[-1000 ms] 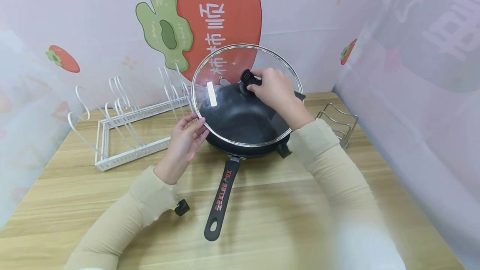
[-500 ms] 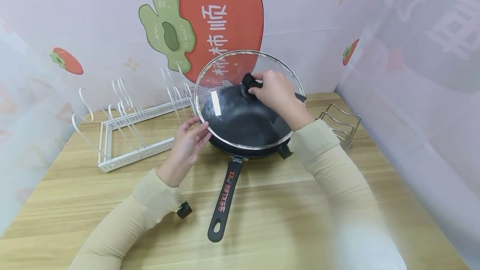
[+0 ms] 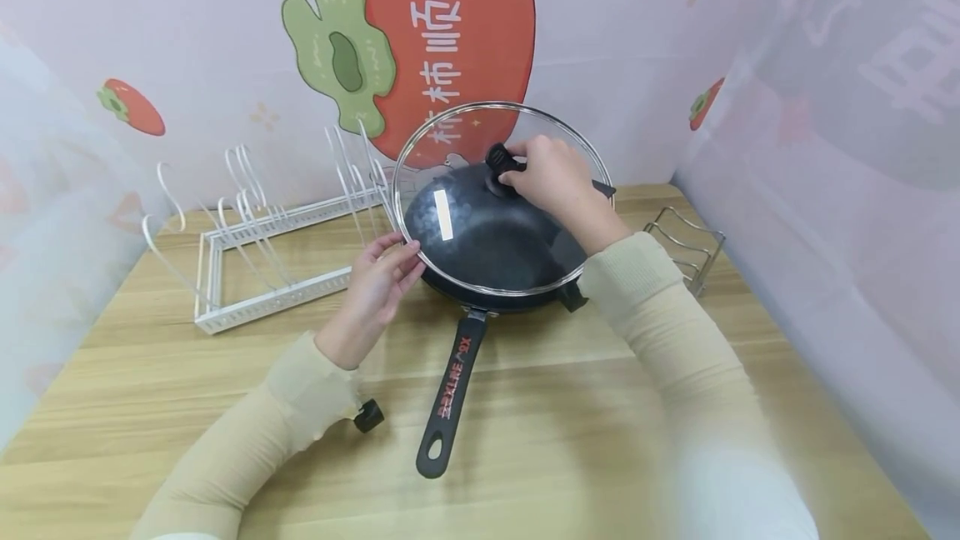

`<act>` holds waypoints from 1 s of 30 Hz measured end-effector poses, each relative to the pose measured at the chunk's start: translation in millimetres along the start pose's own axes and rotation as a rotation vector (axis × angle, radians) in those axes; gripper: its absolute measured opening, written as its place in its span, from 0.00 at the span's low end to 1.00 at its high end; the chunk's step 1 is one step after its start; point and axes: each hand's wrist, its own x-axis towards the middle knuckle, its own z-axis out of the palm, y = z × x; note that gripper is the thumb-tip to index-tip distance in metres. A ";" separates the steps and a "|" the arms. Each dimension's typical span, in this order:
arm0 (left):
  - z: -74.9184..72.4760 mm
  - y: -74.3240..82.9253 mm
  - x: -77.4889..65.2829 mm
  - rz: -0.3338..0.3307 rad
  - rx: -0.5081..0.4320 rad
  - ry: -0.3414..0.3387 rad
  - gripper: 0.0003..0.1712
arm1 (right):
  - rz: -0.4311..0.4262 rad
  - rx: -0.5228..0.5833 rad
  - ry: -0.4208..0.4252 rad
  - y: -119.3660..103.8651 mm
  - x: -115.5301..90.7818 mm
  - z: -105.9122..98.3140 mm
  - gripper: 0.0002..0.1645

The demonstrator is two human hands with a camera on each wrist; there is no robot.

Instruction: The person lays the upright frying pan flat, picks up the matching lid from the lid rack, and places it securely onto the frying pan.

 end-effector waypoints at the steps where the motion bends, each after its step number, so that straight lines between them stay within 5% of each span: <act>1: 0.3 -0.4 -0.3 0.002 -0.002 -0.001 0.13 | 0.000 0.000 -0.002 0.6 0.1 -0.2 0.31; 30: -4.4 -5.4 0.3 -0.022 0.005 0.032 0.11 | 0.005 -0.033 -0.062 4.1 9.3 7.6 0.32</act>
